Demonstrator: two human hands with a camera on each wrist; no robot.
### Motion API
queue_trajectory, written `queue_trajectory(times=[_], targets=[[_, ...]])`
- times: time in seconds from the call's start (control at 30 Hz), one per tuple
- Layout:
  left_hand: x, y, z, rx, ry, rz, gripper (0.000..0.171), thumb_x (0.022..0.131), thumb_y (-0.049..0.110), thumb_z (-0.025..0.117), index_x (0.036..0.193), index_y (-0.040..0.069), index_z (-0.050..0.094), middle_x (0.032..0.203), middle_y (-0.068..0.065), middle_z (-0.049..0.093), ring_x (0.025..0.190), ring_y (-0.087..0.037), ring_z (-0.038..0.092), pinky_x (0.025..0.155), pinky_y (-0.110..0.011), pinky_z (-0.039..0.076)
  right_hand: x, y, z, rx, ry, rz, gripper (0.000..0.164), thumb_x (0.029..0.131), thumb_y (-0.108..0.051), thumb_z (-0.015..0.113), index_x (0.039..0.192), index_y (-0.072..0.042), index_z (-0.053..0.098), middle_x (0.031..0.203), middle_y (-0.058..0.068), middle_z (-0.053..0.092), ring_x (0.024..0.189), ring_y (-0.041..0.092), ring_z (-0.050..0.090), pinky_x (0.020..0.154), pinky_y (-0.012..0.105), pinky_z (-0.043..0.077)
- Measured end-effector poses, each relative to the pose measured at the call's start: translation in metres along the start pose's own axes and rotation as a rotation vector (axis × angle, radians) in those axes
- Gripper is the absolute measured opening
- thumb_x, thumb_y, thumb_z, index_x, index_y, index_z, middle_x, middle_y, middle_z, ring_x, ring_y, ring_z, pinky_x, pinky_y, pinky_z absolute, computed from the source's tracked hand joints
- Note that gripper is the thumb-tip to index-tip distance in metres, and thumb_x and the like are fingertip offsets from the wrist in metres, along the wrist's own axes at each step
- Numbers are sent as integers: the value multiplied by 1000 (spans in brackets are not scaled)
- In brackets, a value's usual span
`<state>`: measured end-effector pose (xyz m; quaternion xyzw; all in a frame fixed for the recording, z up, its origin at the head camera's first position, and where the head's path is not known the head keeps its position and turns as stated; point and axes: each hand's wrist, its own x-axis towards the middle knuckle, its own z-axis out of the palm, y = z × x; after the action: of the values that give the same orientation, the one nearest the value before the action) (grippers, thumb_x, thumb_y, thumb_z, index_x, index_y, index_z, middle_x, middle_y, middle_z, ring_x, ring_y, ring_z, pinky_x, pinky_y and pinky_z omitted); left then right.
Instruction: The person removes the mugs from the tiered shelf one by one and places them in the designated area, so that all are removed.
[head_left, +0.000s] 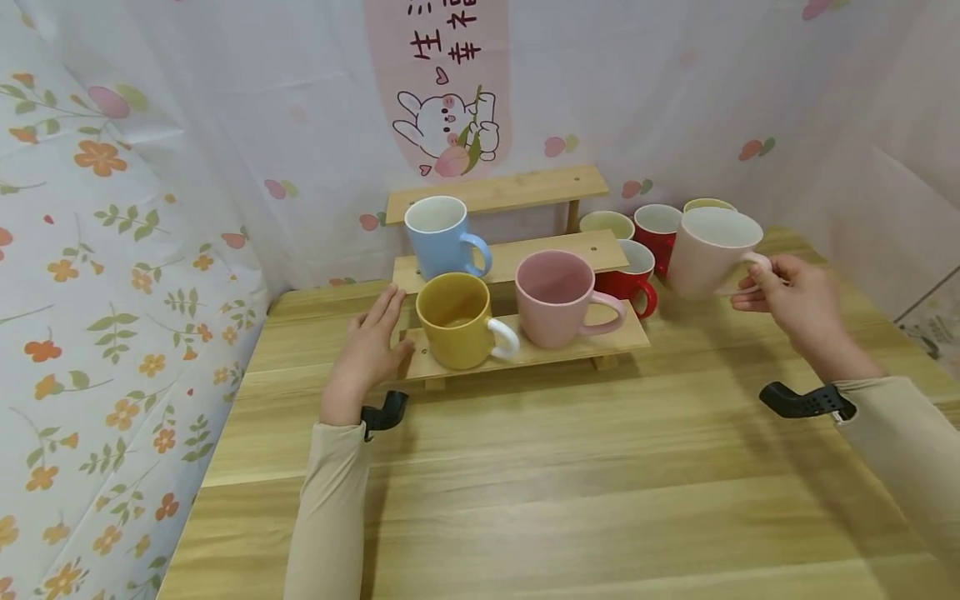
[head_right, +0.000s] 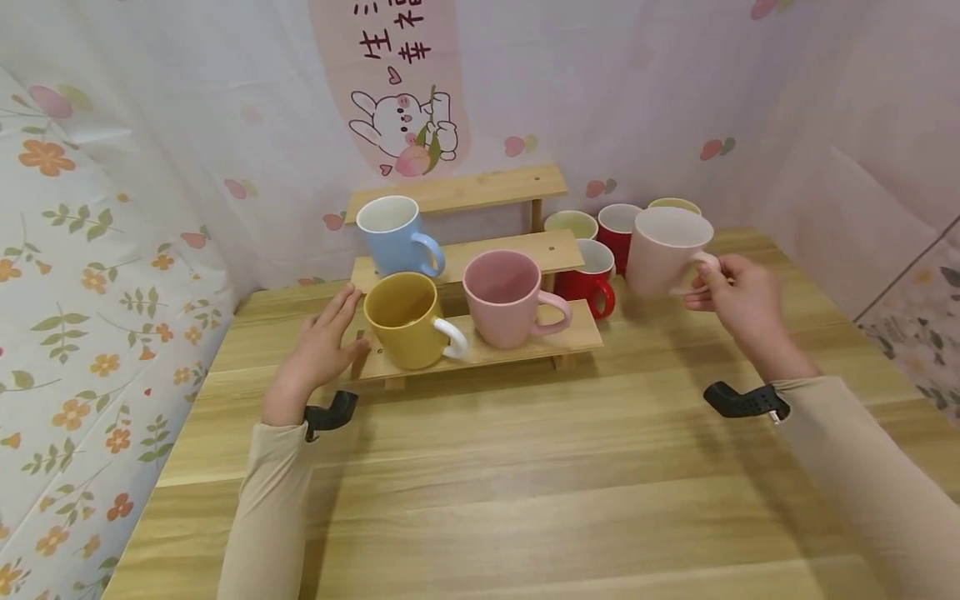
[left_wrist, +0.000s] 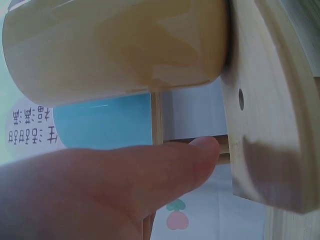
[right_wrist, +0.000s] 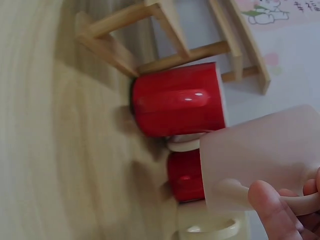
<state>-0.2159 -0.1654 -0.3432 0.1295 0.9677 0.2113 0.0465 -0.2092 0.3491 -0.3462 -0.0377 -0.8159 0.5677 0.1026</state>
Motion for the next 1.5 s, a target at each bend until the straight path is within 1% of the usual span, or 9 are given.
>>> queue_trajectory(times=[0.13,0.3,0.4,0.53,0.63,0.8,1.0,1.13,1.5], targets=[[1,0,-1,-7,3,-4,75,96,18,57,155,10,11,162,-8,2,143,-45,8,115,-54,16,-3,8,4,-8,-9,17,15,98,-26,51,87,-19,59,70,-19,63,62,-3,67,60,17,56],[0,1,-1,-10,0,-2,75,96,18,57,155,9,11,162,-9,2,144,-44,6,116,-54,14,-5,19,10,-15,3,13,23,99,-22,50,79,-23,60,67,-19,63,60,-3,66,60,17,56],[-1,1,-1,-11,-4,-9,75,96,18,57,155,9,10,162,-8,1,143,-45,6,116,-55,15,-5,25,15,1,11,-4,23,99,-17,49,80,-14,62,66,-18,64,59,-3,66,59,17,56],[-1,1,0,-8,-5,-11,75,96,19,56,155,10,11,162,-8,1,142,-47,9,115,-57,17,-6,34,20,-19,17,-10,27,99,-12,48,91,12,54,67,-18,62,58,-4,65,56,16,55],[-1,1,2,-6,-7,-15,74,96,19,57,155,10,11,162,-7,2,141,-48,10,114,-58,18,-7,41,24,-62,30,9,31,100,-12,47,99,19,49,67,-20,60,56,-6,64,55,16,55],[0,0,3,-9,-5,-11,75,96,18,57,155,10,11,162,-7,2,142,-46,9,115,-57,16,-7,45,27,-90,51,40,34,100,-15,47,104,18,50,68,-23,58,56,-7,63,56,17,55],[1,-2,2,-3,3,3,75,96,18,57,155,8,11,162,-9,2,145,-42,7,117,-53,12,-4,46,32,-115,90,32,33,100,-16,47,102,17,51,69,-23,55,55,-10,61,54,15,54],[1,-1,1,-1,4,4,75,96,17,57,154,8,11,162,-9,2,145,-44,5,117,-53,10,-1,45,35,-108,108,33,32,100,-15,47,101,17,52,68,-23,54,55,-11,60,54,14,54],[0,0,1,0,0,-13,75,96,18,57,155,9,11,162,-8,1,144,-44,8,116,-55,16,1,49,38,-122,145,47,33,100,-14,45,104,17,52,67,-23,53,54,-11,60,54,13,53]])
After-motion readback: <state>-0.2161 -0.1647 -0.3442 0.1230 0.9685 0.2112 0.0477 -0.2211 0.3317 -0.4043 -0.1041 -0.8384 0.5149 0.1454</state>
